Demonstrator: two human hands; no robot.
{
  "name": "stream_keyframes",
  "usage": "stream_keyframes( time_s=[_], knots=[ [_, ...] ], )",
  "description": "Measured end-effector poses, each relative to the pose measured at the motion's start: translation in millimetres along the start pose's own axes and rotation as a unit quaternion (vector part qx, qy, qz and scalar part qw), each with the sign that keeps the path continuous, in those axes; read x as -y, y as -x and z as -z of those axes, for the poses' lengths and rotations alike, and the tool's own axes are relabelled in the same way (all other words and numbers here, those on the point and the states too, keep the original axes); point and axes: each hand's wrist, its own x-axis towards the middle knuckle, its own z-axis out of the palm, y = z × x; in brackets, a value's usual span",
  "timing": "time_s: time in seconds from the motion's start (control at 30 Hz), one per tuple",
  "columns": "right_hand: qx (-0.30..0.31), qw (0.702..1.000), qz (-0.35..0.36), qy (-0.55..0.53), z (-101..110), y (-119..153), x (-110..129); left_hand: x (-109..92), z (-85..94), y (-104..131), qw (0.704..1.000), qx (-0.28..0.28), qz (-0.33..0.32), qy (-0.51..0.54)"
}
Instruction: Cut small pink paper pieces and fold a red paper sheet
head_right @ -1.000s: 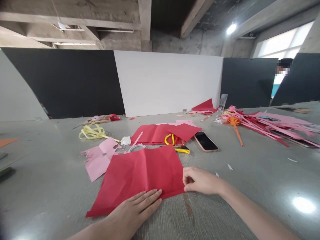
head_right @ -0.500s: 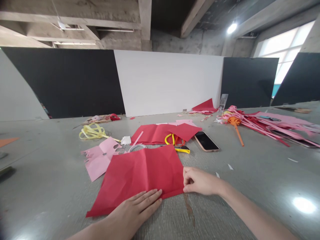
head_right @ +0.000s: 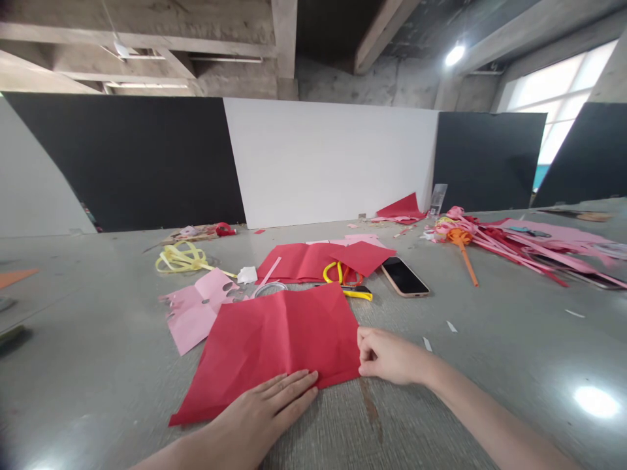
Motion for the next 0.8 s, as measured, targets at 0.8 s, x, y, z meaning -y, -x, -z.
stream_keyframes(
  time_s=[0.8],
  knots=[
    [-0.050,0.989,-0.135,0.030,-2.8,-1.5,10.2,0.4,-0.2,-1.9,1.000,0.000,0.001,0.003]
  ],
)
